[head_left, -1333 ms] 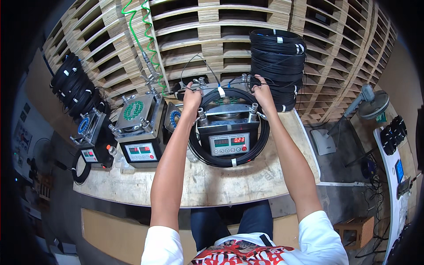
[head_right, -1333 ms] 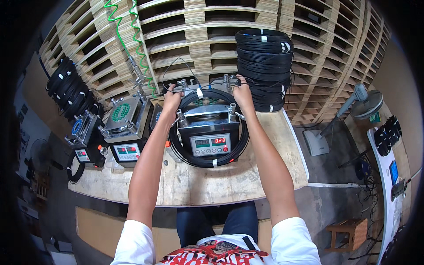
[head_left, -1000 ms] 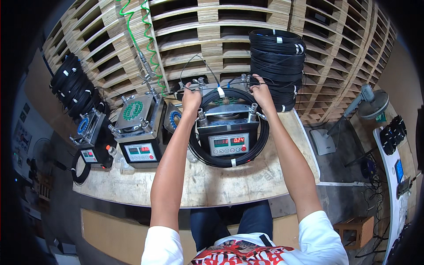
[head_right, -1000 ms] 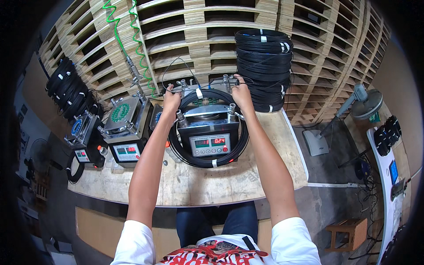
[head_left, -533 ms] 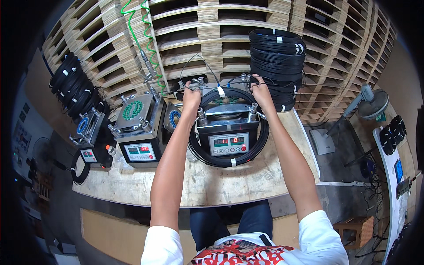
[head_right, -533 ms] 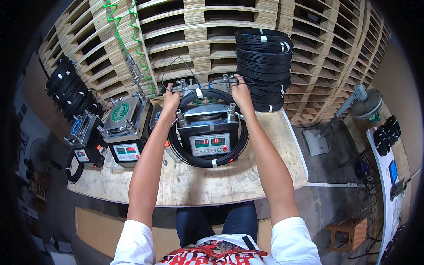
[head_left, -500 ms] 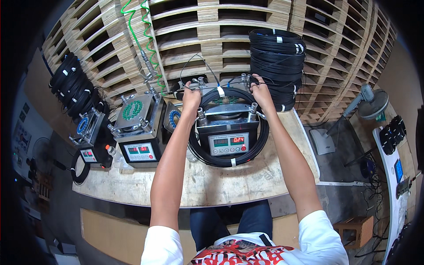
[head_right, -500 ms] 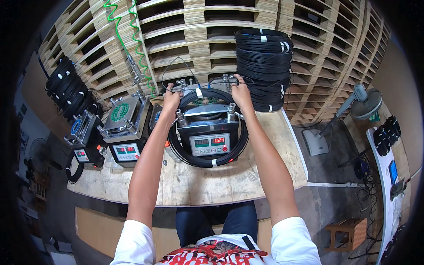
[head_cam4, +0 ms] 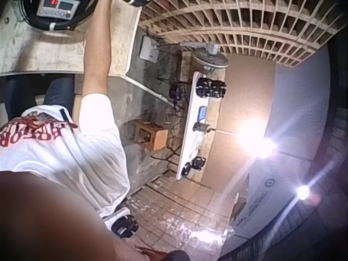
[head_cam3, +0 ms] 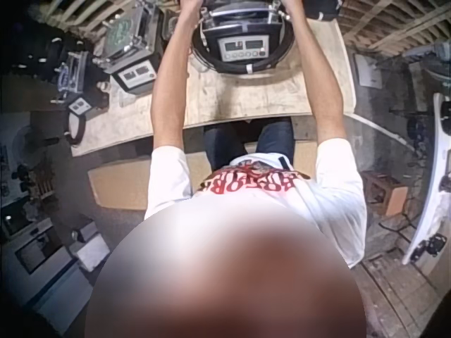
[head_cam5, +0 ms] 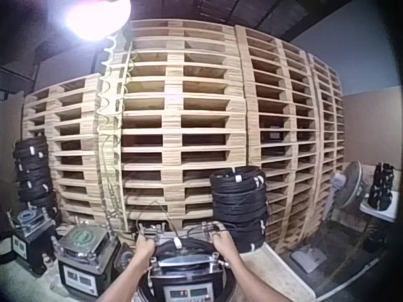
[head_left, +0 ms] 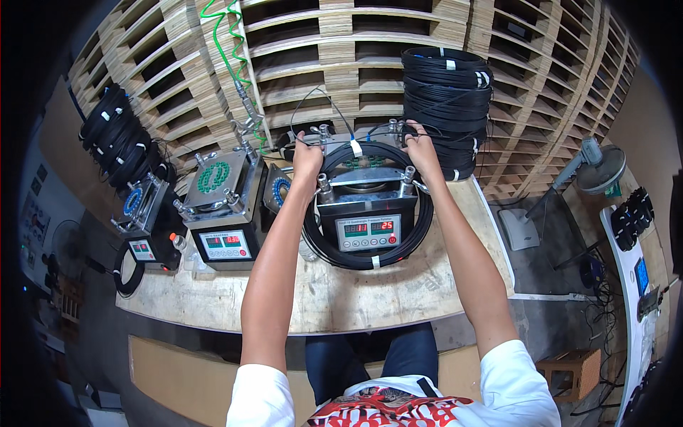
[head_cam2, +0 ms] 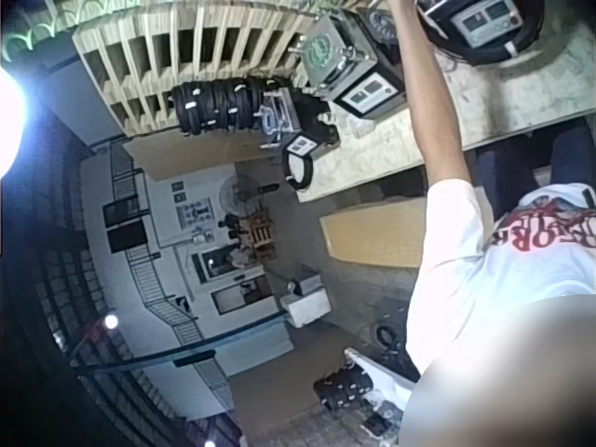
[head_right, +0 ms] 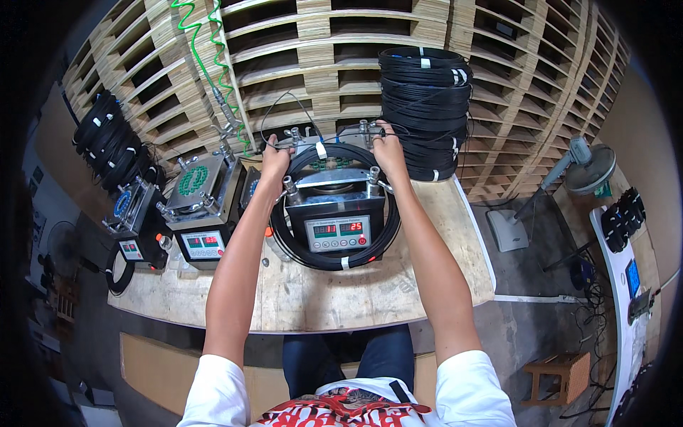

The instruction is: Operating industrial machinery to process and finish large coils of black cable.

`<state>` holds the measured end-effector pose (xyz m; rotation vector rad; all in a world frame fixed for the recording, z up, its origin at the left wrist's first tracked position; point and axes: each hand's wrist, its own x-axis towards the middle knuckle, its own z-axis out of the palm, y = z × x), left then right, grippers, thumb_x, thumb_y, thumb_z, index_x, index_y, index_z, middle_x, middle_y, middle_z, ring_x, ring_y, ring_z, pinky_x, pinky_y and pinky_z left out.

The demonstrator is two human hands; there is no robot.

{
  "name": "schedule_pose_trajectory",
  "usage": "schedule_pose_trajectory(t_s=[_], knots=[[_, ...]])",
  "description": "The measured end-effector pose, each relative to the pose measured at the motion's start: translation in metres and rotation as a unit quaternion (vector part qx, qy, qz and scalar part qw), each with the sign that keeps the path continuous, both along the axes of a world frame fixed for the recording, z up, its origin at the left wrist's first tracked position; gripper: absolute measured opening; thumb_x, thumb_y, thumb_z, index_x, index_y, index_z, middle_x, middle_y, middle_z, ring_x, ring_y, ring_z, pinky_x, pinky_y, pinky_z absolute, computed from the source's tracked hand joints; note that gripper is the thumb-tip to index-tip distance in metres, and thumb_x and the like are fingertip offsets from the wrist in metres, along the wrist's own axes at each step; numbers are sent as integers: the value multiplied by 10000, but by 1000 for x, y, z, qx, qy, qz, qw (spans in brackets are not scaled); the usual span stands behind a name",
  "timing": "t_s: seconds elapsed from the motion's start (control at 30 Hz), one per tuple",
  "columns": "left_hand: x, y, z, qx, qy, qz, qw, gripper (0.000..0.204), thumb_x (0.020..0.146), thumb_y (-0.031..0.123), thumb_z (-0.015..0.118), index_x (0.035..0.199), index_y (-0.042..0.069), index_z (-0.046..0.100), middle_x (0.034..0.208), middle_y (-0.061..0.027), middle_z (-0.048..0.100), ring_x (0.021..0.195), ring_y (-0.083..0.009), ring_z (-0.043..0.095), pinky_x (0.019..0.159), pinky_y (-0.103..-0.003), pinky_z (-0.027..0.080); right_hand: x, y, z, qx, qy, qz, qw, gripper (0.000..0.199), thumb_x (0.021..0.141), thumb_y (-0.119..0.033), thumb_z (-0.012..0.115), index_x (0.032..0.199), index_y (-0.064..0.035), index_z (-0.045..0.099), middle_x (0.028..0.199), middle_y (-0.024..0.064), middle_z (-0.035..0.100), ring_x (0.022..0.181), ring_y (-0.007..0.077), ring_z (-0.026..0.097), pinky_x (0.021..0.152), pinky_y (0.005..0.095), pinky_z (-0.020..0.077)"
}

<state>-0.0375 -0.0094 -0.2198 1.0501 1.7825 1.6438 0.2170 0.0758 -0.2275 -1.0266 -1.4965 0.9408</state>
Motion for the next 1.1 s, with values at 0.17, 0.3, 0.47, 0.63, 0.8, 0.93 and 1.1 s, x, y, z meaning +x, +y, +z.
schedule_pose_trajectory(t_s=[0.17,0.3,0.47,0.63,0.8,0.93,1.1], knots=[[11,-5,9,0,-27,-35,999,706,884,0,589,1539,58,329,1283,-185,620,1113,-231,607,956,-338,459,7,12,-6,15,-42,-7,999,400,976,-110,516,1374,-119,555,823,133,693,715,201,666,693,339,517],[5,3,1,-10,-6,-14,1000,682,880,8,555,1527,53,346,1266,-182,623,1088,-228,610,942,-339,464,4,11,-7,21,-43,-13,999,382,975,-114,527,1356,-113,567,822,142,692,728,209,666,704,338,504],[-13,13,-13,-36,13,9,999,691,870,113,615,1507,37,357,1293,-230,625,1184,-301,612,1014,-365,440,-1,2,0,6,-25,18,1000,428,969,-56,490,1393,-97,530,856,89,655,768,161,637,729,304,526],[-4,14,-14,24,-42,-3,999,801,849,54,615,1561,58,249,1391,-230,562,1252,-315,568,1048,-366,414,7,5,-4,-5,22,17,1000,459,940,-50,477,1391,-115,538,842,120,683,731,195,671,740,344,548],[-14,11,-12,12,-38,0,999,750,869,-30,538,1548,60,236,1292,-188,586,1054,-229,635,883,-337,514,0,-3,3,-6,-39,5,999,449,953,-80,488,1397,-123,535,882,140,685,787,215,689,772,348,537],[10,6,-2,-10,-22,-28,999,758,856,3,569,1549,61,267,1247,-186,616,1075,-239,620,920,-345,486,13,13,-8,34,-67,-36,997,427,965,-112,507,1390,-139,545,914,159,696,819,243,681,806,356,523],[-5,8,-8,-25,21,3,999,725,845,56,558,1528,45,313,1282,-218,612,1166,-304,594,997,-373,443,4,1,2,9,-56,13,998,442,986,-41,456,1421,-90,510,917,87,661,806,131,611,755,283,510]])
